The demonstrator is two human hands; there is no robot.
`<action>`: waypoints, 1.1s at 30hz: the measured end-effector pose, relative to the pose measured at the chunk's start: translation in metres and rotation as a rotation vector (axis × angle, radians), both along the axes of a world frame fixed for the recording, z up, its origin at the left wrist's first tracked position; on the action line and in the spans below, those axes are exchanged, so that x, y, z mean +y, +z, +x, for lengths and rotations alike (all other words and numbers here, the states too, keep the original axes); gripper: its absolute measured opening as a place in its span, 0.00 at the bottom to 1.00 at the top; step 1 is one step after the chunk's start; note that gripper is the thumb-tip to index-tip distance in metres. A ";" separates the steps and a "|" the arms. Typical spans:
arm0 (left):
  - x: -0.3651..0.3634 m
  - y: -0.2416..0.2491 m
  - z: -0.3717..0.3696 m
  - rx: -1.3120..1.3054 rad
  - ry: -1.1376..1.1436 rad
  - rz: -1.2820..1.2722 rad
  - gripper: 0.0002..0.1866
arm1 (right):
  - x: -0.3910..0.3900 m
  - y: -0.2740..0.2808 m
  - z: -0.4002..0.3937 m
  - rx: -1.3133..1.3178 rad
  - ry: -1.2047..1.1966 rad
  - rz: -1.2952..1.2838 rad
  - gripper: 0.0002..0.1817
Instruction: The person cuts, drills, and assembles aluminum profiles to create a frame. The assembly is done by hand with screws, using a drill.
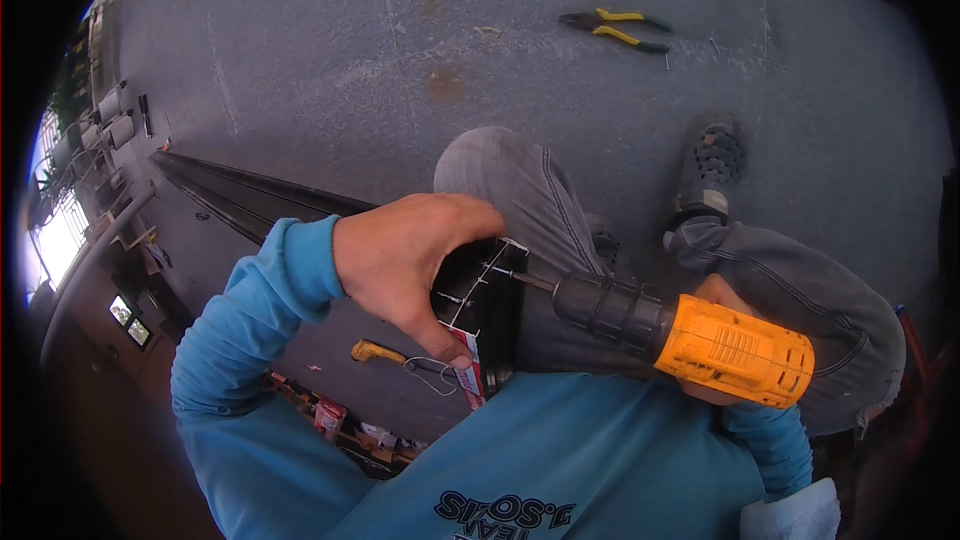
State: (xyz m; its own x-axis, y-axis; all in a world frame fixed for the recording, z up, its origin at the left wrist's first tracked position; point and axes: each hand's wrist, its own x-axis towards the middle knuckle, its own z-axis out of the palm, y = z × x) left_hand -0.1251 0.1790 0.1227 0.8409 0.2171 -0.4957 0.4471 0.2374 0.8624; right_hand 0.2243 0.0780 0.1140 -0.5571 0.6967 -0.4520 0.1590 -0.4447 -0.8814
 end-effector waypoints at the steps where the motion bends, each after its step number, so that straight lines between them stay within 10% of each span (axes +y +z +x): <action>1: 0.000 0.000 -0.001 0.000 0.005 -0.001 0.34 | 0.001 0.001 -0.004 -0.004 -0.039 0.035 0.22; 9: 0.000 -0.003 -0.002 0.010 0.008 -0.074 0.34 | -0.020 -0.002 -0.013 0.051 -0.302 -0.252 0.20; 33: -0.001 -0.008 -0.004 -0.021 -0.008 -0.073 0.35 | -0.007 -0.006 -0.030 -0.025 -0.162 0.200 0.21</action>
